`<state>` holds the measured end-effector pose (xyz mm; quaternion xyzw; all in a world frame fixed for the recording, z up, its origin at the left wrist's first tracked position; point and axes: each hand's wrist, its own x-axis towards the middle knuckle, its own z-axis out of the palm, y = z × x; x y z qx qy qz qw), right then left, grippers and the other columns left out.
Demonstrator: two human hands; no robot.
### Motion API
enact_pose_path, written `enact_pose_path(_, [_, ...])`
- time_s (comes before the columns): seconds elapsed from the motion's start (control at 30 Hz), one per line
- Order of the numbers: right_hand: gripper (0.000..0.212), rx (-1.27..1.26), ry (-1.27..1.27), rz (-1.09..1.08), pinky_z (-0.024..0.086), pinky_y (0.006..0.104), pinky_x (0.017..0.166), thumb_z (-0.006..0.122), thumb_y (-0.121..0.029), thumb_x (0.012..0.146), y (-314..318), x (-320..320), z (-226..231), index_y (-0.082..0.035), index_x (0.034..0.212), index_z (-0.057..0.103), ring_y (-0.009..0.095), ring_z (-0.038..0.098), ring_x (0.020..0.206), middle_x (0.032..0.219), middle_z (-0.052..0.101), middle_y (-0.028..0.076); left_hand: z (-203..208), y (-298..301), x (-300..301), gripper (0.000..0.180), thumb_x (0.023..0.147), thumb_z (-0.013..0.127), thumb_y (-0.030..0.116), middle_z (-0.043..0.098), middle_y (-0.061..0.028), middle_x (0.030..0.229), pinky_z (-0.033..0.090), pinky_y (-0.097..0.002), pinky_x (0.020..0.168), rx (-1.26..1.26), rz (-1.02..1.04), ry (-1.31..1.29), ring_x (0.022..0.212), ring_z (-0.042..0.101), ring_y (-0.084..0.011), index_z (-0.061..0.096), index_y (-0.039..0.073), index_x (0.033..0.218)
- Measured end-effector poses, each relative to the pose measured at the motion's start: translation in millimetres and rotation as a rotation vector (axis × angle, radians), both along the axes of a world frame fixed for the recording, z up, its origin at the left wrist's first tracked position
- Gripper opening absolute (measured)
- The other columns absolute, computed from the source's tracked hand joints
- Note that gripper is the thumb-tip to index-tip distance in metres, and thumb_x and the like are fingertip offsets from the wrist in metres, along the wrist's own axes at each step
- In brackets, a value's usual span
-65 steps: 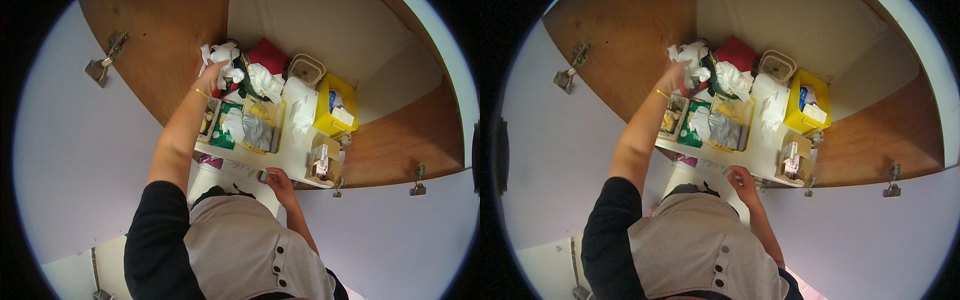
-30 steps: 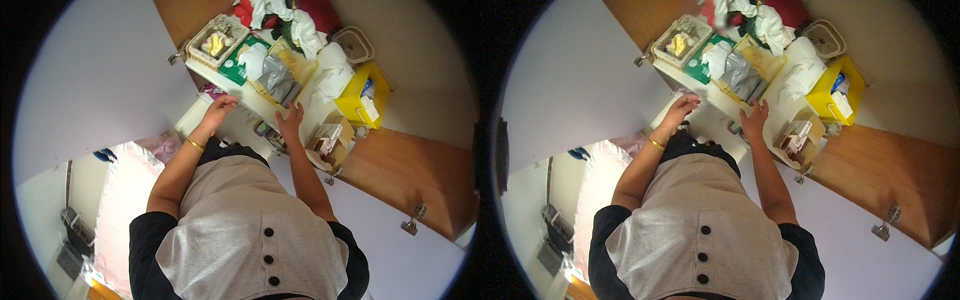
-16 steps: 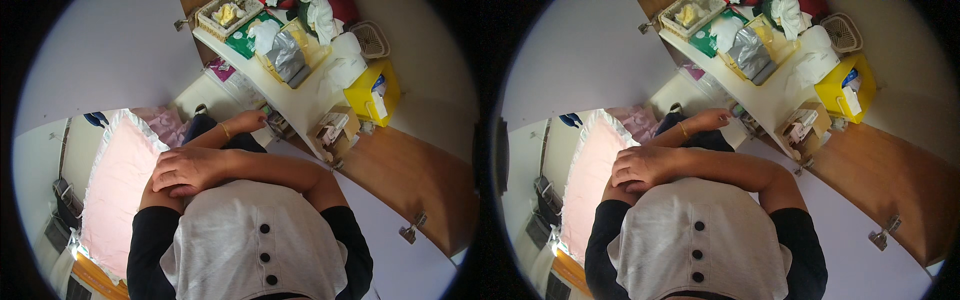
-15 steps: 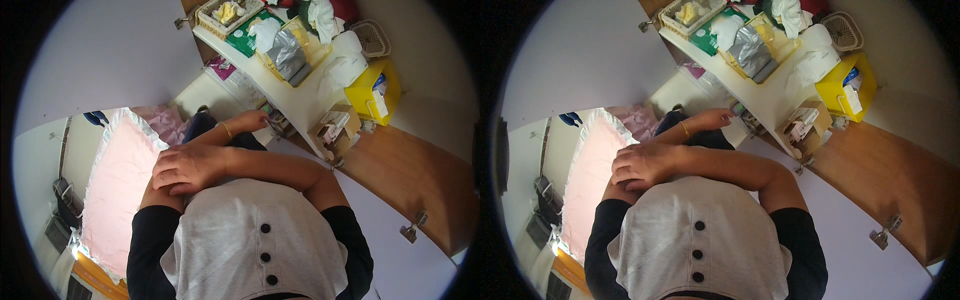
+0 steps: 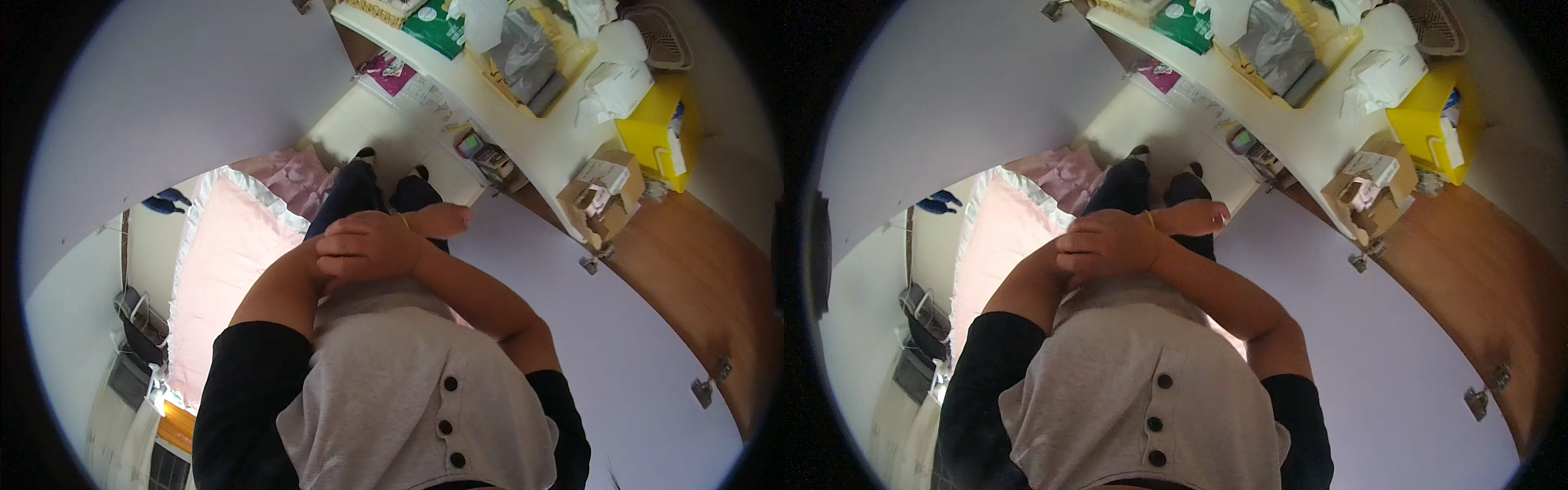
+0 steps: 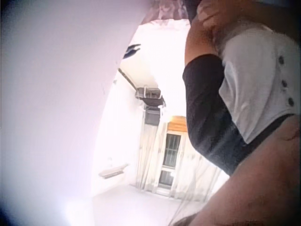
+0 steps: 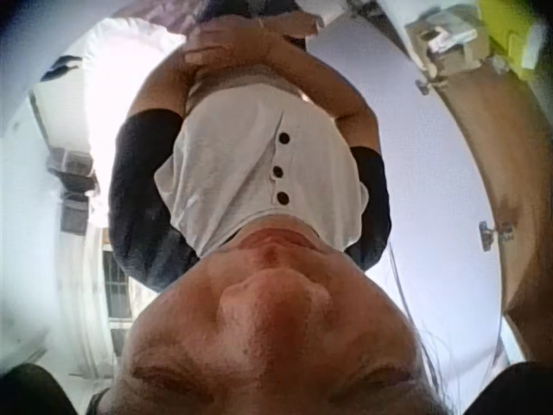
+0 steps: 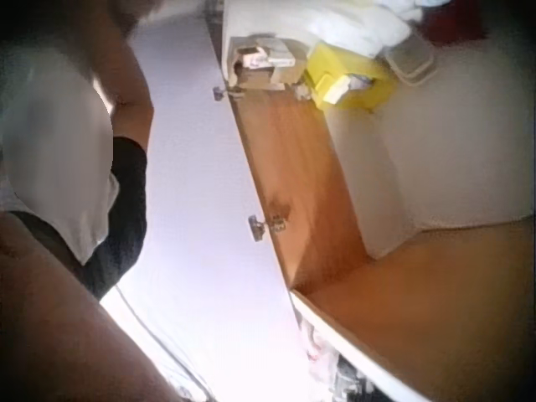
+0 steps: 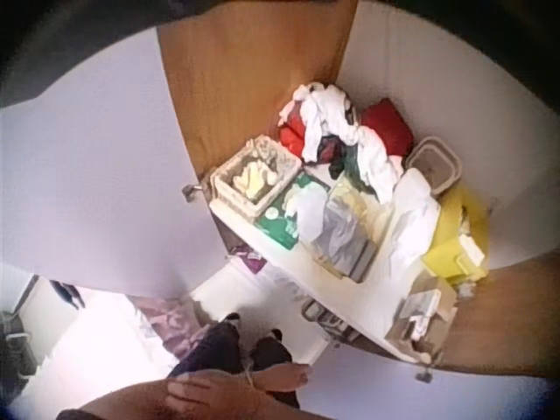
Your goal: The person sorts through a pile of clothes in a wardrobe, picking up and inspecting various garments. They then sit on the bed, open a box containing a camera, and examine the packaging before moving to a shelf to organize items.
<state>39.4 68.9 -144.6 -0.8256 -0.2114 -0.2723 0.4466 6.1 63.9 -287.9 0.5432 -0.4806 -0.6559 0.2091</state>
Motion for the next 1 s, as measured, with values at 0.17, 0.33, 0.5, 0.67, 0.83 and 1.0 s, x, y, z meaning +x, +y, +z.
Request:
enact_pose_path(0.17, [0.026, -0.199, 0.406, 0.245, 0.051, 0.0305, 0.071, 0.069, -0.028, 0.073, 15.1, -14.8, -58.8, -0.011, 0.088, 0.056, 0.021, 0.059, 0.088, 0.101, 0.057, 0.006, -78.0, 51.7, -23.0, 0.029, 0.082, 0.053, 0.018, 0.063, -0.0164, 0.096, 0.046, -0.0401, 0.080, -0.008, -0.044, 0.053, 0.091, 0.060, -0.0333, 0.058, 0.005, 0.108])
enact_pose_path(0.33, [0.020, 0.097, -0.038, -0.049, 0.049, 0.0288, 0.069, 0.067, -0.021, 0.077, 65.0, -13.5, -150.0, -0.010, 0.092, 0.059, 0.020, 0.059, 0.085, 0.096, 0.058, 0.005, -145.5, 90.9, -34.3, 0.029, 0.088, 0.048, 0.019, 0.062, -0.0194, 0.106, 0.045, -0.0374, 0.086, -0.017, -0.100, 0.118, 0.099, 0.059, -0.0326, 0.058, 0.002, 0.109])
enact_pose_path(0.5, [0.018, -0.059, 0.126, 0.027, 0.048, 0.0280, 0.065, 0.066, -0.018, 0.077, 127.9, -31.3, -210.7, -0.012, 0.091, 0.059, 0.018, 0.057, 0.080, 0.090, 0.056, 0.004, -188.8, 141.7, -40.7, 0.027, 0.088, 0.054, 0.021, 0.064, -0.0145, 0.098, 0.047, -0.0344, 0.082, -0.063, -0.017, 0.189, 0.092, 0.061, -0.0280, 0.058, 0.001, 0.105])
enact_pose_path(0.67, [0.016, -0.083, -0.046, -0.097, 0.048, 0.0282, 0.069, 0.061, -0.014, 0.077, 222.7, -24.5, -209.2, -0.012, 0.093, 0.057, 0.018, 0.055, 0.086, 0.090, 0.055, 0.002, -197.5, 207.0, -40.2, 0.026, 0.085, 0.057, 0.019, 0.065, -0.0140, 0.096, 0.048, -0.0327, 0.078, -0.195, 0.010, 0.182, 0.089, 0.063, -0.0245, 0.058, 0.001, 0.104])
enact_pose_path(0.83, [0.017, -0.233, -0.070, -0.049, 0.048, 0.0262, 0.070, 0.062, -0.015, 0.078, 274.5, -24.6, -172.6, -0.012, 0.094, 0.058, 0.017, 0.056, 0.085, 0.094, 0.056, 0.003, -148.3, 251.3, -38.3, 0.029, 0.083, 0.059, 0.021, 0.066, -0.0131, 0.098, 0.048, -0.0312, 0.076, -0.190, -0.204, 0.184, 0.088, 0.063, -0.0244, 0.059, 0.000, 0.103])
enact_pose_path(1.0, [0.018, -0.435, 0.004, -0.011, 0.048, 0.0276, 0.071, 0.061, -0.020, 0.079, 294.6, -34.0, -170.9, -0.012, 0.095, 0.058, 0.019, 0.056, 0.086, 0.095, 0.056, 0.003, -152.0, 257.9, -38.9, 0.030, 0.082, 0.060, 0.022, 0.067, -0.0138, 0.090, 0.049, -0.0319, 0.073, -0.414, -0.072, 0.243, 0.084, 0.064, -0.0244, 0.059, 0.001, 0.103])
